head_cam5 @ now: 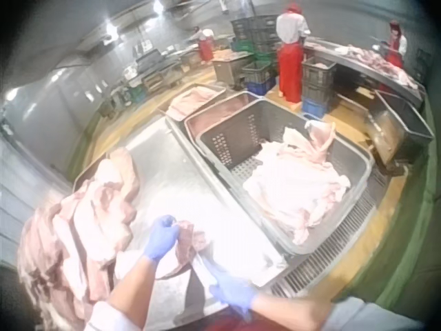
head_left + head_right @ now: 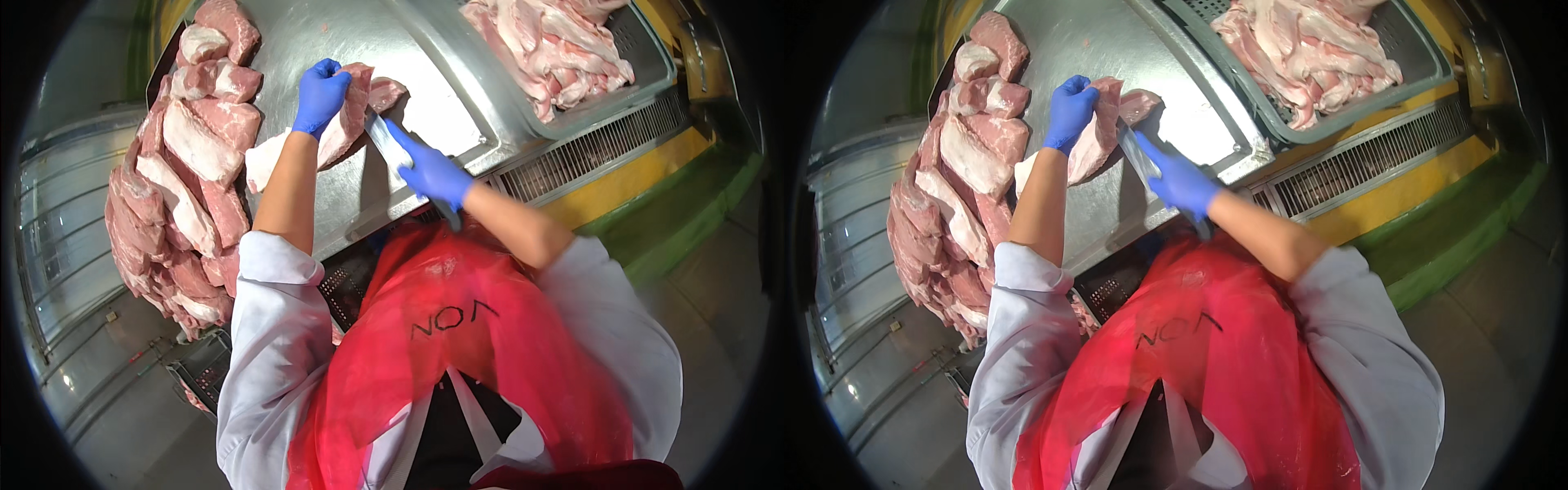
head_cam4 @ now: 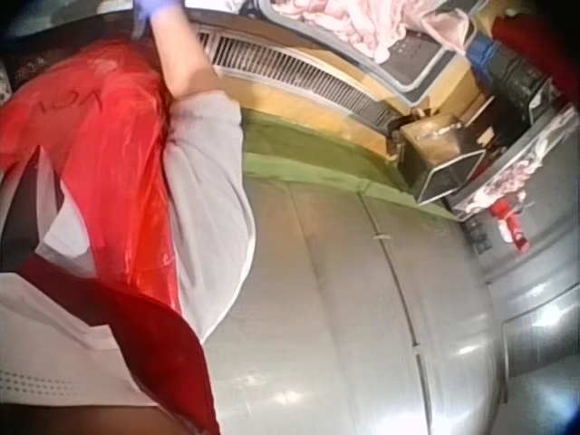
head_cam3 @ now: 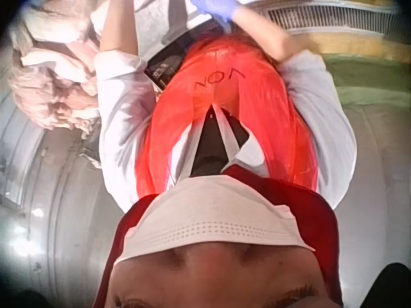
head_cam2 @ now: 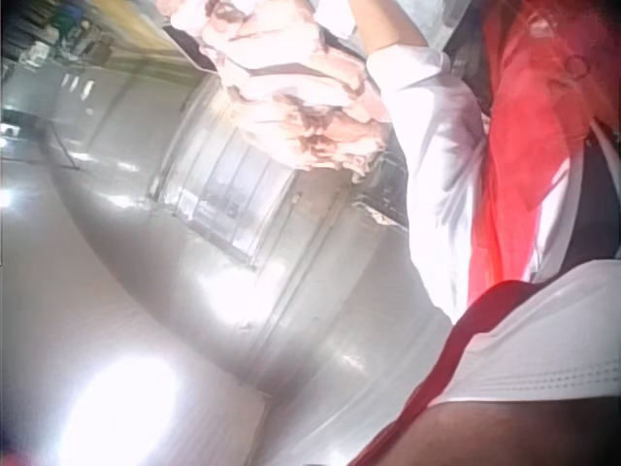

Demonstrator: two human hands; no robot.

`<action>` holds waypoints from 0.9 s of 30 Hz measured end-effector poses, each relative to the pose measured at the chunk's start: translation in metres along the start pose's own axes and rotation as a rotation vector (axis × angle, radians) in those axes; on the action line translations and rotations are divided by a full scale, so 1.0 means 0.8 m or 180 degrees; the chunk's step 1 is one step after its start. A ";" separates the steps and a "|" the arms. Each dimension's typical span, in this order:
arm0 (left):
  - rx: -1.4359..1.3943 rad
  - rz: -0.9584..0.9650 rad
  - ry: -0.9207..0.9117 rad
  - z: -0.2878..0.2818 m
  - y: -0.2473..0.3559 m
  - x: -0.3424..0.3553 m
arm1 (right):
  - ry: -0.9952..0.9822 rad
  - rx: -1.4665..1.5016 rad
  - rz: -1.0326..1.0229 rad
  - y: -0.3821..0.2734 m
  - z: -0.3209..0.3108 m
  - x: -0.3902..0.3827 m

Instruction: The person uses a knife to trim fat and connective tissue from large cuts of raw meat on a stainless steel table. They repeatedly pick up pieces, slice off unwanted sections, and place the trimmed meat into a nearby container.

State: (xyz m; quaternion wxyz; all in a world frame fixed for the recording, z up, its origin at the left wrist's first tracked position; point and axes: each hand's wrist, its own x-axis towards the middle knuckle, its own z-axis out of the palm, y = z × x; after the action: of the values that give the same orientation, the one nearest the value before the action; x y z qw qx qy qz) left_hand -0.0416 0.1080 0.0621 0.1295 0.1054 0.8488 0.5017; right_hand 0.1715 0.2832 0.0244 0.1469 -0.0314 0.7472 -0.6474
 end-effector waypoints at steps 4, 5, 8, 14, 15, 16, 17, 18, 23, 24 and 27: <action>-0.0564 -0.0086 -0.0417 0.018 0.039 -0.026 | -0.0169 0.0141 0.0724 -0.046 -0.013 0.046; -0.0612 -0.0055 -0.0524 0.020 0.051 -0.020 | 0.0185 0.0083 0.0210 0.002 -0.002 0.101; -0.1220 -0.0199 0.0005 -0.005 0.032 -0.008 | 0.0010 0.0158 0.0549 -0.060 -0.001 0.080; -0.1530 -0.0245 -0.0057 -0.020 0.042 -0.018 | -0.0290 -0.0161 0.0623 -0.048 0.007 0.058; -0.1518 -0.0214 -0.0058 -0.016 0.050 -0.014 | -0.0061 -0.0163 0.0218 -0.037 0.008 0.101; -0.1510 -0.0176 -0.0044 -0.014 0.055 -0.011 | -0.0128 -0.0066 0.0623 -0.040 0.009 0.145; -0.1484 -0.0125 -0.0125 -0.022 0.045 0.003 | -0.0096 0.0059 0.0747 -0.022 0.014 0.164; -0.1650 -0.0163 0.0107 -0.024 0.038 0.007 | -0.0033 0.0124 0.0647 -0.016 0.025 0.148; -0.1429 -0.0193 0.0797 -0.025 0.053 -0.015 | -0.0065 0.0243 0.0331 -0.018 0.058 0.049; -0.1168 -0.0159 0.0845 -0.012 0.064 -0.025 | -0.0159 0.0312 0.0587 -0.029 0.055 0.072; -0.0127 0.0643 0.1340 0.044 0.047 -0.025 | -0.0005 0.0572 0.0655 -0.003 0.067 0.166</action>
State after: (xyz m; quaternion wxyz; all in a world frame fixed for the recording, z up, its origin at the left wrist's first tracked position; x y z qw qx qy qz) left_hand -0.0091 0.1486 0.0812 -0.0992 0.0803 0.8321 0.5397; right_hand 0.0581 0.1999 -0.0032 0.2154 0.0581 0.6854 -0.6932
